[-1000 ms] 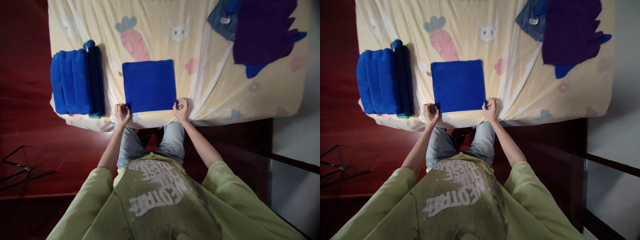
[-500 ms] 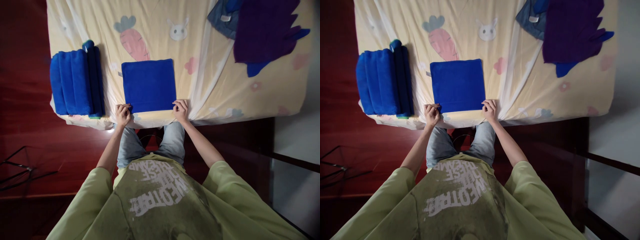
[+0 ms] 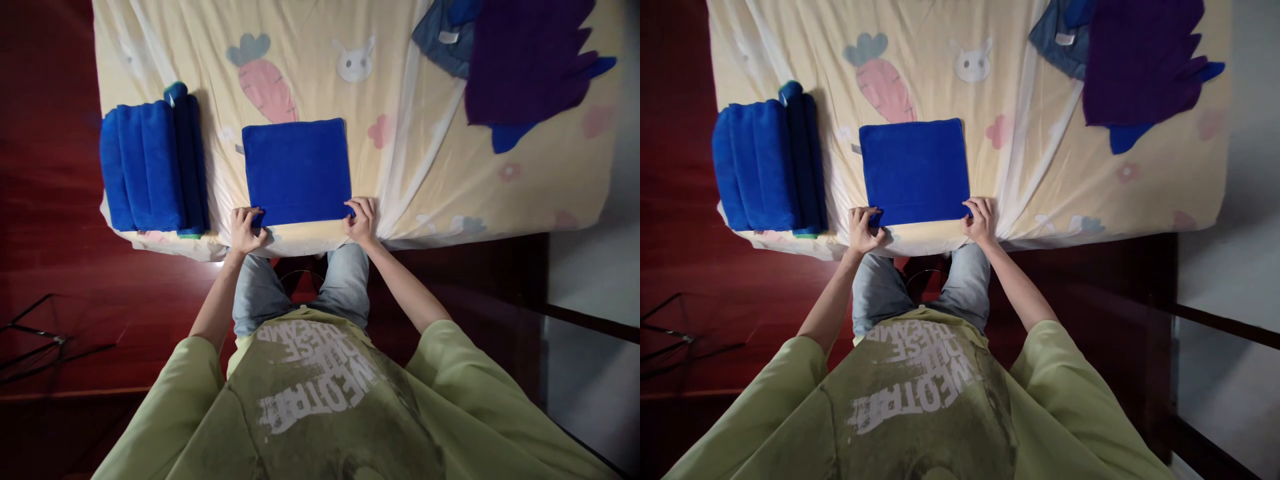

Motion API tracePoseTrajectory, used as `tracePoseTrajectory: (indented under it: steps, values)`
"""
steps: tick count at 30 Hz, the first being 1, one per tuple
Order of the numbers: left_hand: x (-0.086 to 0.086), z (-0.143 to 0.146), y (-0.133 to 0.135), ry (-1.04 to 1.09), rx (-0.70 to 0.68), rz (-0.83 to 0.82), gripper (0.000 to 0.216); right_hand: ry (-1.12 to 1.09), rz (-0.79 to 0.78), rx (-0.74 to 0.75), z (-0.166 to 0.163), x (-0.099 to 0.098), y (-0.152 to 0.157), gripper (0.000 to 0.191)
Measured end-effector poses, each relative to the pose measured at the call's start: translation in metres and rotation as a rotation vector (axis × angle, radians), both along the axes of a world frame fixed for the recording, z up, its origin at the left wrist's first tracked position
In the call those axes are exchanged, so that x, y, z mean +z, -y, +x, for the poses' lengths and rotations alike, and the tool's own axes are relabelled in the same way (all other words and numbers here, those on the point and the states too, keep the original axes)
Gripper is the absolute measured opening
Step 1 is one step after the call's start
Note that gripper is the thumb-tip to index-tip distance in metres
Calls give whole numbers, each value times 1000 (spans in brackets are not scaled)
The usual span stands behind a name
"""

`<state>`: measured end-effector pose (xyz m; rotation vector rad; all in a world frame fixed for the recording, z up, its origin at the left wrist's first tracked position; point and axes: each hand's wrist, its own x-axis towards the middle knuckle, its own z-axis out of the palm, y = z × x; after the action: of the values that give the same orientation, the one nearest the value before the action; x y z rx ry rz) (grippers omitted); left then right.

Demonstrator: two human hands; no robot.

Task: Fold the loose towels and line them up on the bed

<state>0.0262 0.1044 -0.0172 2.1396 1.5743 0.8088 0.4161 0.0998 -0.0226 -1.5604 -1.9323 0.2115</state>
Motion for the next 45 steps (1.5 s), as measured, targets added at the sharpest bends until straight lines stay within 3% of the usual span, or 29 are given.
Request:
tracePoseTrajectory:
  steps: [5,13,29,39,45]
  values:
    - [0,3,-3,50,50,47,34,24,-35,60,5,2,0,45]
    - [6,4,-2,97,78,41,23,-37,-17,19,2,-1,-1,50]
    - [2,2,-2,219,204,69,25,-240,5,-83,4,-15,-5,27]
    - [-5,5,-2,260,368,-56,41,-278,-76,-179,1,-19,-1,49]
    - [-4,6,-1,243,397,-41,41,-243,-113,-175,1,-14,-4,52]
